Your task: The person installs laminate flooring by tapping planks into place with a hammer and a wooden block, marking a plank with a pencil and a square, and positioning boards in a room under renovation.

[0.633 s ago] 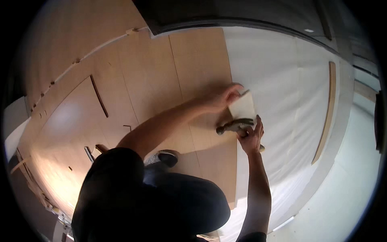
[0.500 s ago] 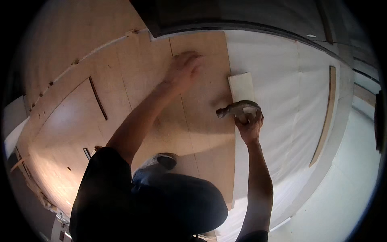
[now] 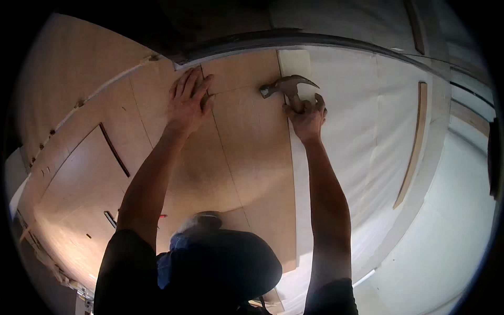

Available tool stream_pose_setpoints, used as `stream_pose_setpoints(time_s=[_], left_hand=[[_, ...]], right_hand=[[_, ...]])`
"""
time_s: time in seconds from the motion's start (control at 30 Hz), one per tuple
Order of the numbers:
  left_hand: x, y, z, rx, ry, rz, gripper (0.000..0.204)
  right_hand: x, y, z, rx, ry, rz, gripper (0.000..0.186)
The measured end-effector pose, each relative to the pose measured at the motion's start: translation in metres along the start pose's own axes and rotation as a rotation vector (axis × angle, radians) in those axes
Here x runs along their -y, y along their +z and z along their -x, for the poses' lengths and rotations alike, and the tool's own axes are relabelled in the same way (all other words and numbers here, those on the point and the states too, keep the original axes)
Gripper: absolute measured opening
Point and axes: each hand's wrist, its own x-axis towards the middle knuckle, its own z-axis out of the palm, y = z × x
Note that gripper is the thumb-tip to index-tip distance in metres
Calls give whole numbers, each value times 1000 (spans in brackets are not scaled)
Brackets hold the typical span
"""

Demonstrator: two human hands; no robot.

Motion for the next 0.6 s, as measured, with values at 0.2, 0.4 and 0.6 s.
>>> stream_pose_setpoints(time_s=[0.2, 0.4, 0.6], left_hand=[[3, -3, 4, -36, 15, 3, 53], [4, -6, 7, -38, 11, 19, 52], [6, -1, 8, -21, 7, 31, 51]], right_hand=[[3, -2, 3, 5, -74, 15, 57], [-19, 12, -3, -4, -227, 33, 59], [-51, 7, -22, 94, -317, -133, 49]])
